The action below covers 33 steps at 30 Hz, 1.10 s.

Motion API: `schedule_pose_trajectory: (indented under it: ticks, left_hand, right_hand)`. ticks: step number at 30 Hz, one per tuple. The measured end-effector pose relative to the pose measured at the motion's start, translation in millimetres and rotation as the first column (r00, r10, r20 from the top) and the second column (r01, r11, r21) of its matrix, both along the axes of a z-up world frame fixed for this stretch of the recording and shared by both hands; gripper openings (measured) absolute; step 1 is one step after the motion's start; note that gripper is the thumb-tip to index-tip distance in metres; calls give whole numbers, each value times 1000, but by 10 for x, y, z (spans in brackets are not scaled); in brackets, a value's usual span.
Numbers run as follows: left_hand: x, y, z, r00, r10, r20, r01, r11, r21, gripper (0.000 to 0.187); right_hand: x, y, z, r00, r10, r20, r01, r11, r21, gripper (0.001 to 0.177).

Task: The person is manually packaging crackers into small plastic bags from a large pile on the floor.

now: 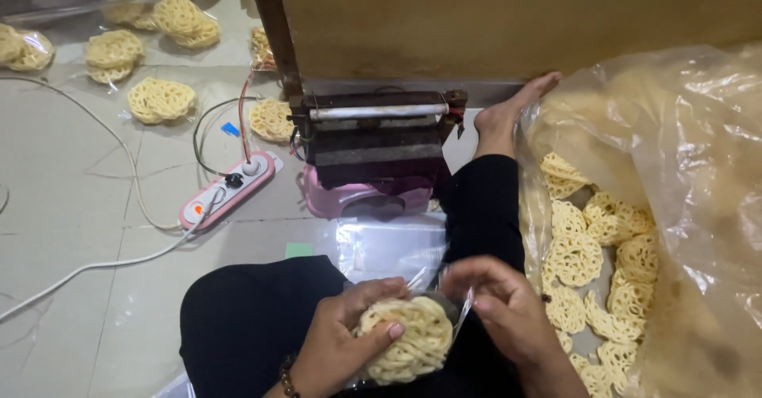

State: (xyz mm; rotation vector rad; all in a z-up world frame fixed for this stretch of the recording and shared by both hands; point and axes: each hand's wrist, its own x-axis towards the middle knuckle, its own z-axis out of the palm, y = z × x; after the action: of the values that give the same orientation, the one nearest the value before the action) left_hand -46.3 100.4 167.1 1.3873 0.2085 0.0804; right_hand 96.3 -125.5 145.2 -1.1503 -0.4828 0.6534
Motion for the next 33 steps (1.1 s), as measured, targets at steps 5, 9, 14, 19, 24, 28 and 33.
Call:
schedule_pose_trajectory:
  ticks: [5, 9, 14, 19, 24, 28, 33]
  left_hand:
    - [30, 20, -72, 972, 151, 183, -157, 988, 18, 49]
    - [-20, 32, -129, 926, 376, 43, -357, 904, -236, 22]
    - [-23, 10, -181, 920, 389, 35, -343, 847, -407, 11]
    - [-9, 106, -53, 922, 290, 256, -262, 955, -137, 12]
    - [42, 217, -29, 926, 188, 329, -238, 964, 117, 4]
    - [105, 244, -89, 940, 336, 57, -340, 918, 202, 2]
    - [150, 320, -111, 919, 390, -52, -377, 910, 171, 11]
  right_hand:
    - [47, 30, 30, 974, -1, -227, 28, 993, 115, 9]
    - [33, -13, 65, 971, 94, -221, -63, 987, 146, 14]
    - [-32, -62, 196, 981, 120, -154, -112, 992, 61, 8]
    - [-7, -52, 322, 982, 101, 157, -103, 995, 6, 9]
    - [36, -22, 414, 819, 131, 558, 89, 932, -350, 15]
    - [52, -17, 131, 904, -105, 415, 285, 870, -401, 10]
    - [159, -1, 218, 834, -38, 551, 307, 861, -405, 15]
